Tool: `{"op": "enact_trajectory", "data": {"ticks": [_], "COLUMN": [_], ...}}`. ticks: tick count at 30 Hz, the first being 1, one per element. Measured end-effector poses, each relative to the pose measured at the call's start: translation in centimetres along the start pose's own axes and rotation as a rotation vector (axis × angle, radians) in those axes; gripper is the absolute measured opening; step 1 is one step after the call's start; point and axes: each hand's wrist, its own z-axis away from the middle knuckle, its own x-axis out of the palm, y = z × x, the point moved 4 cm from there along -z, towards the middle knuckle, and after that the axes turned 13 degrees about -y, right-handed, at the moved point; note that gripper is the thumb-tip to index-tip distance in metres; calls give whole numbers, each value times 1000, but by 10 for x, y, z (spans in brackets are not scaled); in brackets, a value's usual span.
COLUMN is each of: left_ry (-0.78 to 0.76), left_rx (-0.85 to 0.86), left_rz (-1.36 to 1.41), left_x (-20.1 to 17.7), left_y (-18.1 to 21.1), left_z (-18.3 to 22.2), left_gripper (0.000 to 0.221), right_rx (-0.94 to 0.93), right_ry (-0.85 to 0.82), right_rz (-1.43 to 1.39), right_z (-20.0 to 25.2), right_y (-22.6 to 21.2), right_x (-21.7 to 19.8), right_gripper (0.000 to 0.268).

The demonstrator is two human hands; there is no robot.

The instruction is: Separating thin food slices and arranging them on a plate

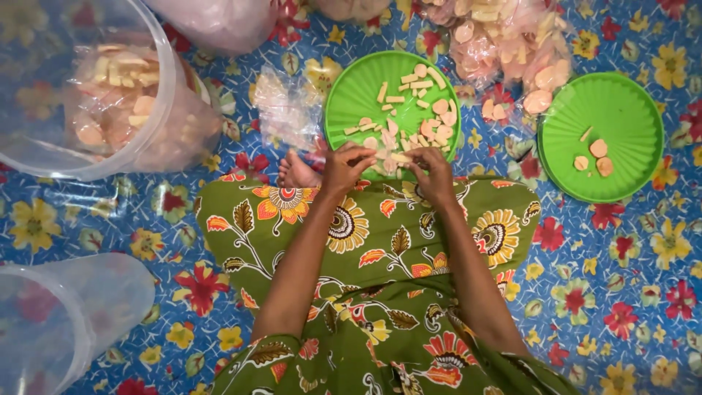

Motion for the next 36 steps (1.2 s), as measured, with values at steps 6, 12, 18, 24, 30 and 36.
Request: {"op": "enact_trajectory", "data": {"ticks": [6,12,18,24,30,36], "left_ry": [-70,-130,-138,-139,-145,-111], "left_rx": [3,-18,5,17,-14,-54], "left_rz": [-79,-108,-97,-144,-95,-9], "left_x": [-3,-1,5,8,7,6], "left_y": [-2,2,2,-8,10,12], "left_z": [4,9,11,14,15,13], "left_gripper": [26,27,28,31,31,27], "right_rx": [33,50,82,65,135,163], "right_ry": [24,23,-4,29,92,93], "right_rz": [-118,-219,-374,-325,-332,-277], "right_z": [4,12,20,18,20,18], "right_y": [-14,-15,-35,-32,-33,-39], "right_x": [2,9,21,23,22,22], "right_gripper": [24,24,20,23,14,6]}}
